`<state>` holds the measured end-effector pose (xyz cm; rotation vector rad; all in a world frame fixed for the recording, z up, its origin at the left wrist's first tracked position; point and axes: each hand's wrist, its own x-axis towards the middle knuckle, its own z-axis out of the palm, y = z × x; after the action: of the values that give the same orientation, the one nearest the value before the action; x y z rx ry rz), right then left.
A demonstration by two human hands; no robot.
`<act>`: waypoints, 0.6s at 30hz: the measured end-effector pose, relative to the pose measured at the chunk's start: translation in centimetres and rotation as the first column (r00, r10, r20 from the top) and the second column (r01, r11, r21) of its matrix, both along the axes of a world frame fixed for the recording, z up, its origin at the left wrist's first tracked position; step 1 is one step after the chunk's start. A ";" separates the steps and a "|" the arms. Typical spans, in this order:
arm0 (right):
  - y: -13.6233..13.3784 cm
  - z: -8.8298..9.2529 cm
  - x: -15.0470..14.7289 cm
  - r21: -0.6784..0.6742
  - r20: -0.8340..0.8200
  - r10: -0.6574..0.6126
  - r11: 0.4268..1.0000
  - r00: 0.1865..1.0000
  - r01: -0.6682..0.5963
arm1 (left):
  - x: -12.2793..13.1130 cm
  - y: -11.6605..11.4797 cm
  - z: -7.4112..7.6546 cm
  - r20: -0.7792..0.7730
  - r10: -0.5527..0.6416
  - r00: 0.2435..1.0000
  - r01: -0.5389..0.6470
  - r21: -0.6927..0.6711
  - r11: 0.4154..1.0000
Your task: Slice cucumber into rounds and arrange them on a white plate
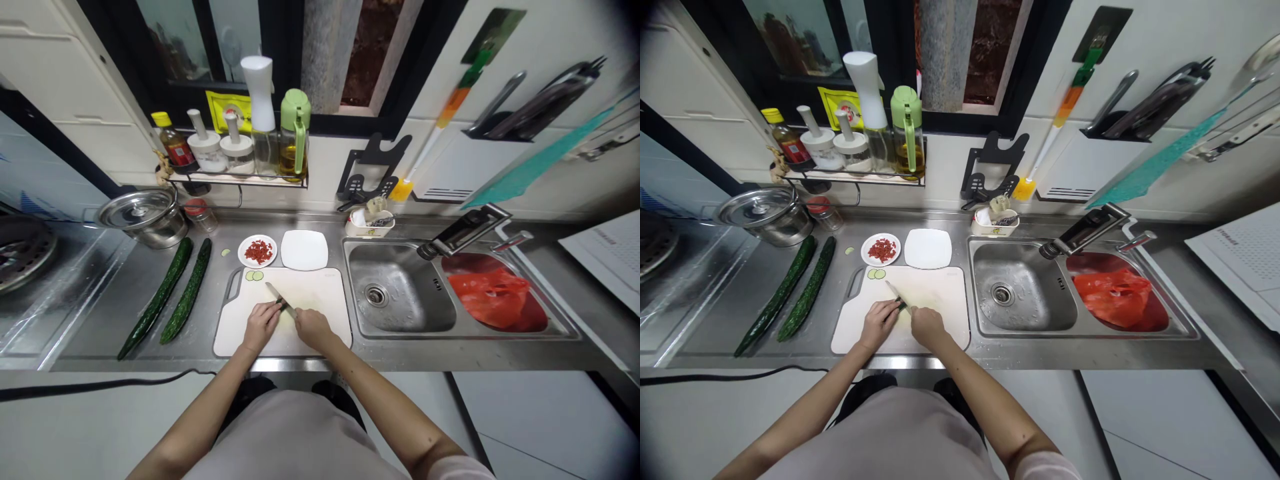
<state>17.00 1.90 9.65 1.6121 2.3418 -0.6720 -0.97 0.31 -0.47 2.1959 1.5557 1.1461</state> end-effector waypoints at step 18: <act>0.0 0.4 -0.4 -0.014 0.031 0.006 1.000 1.000 -0.006 | 0.0 0.0 -0.3 0.010 0.002 1.000 -0.002 -0.007 1.000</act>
<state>16.56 1.92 10.08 1.5975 2.3145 -0.6561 -1.00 0.30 -0.76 2.1814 1.5567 1.1484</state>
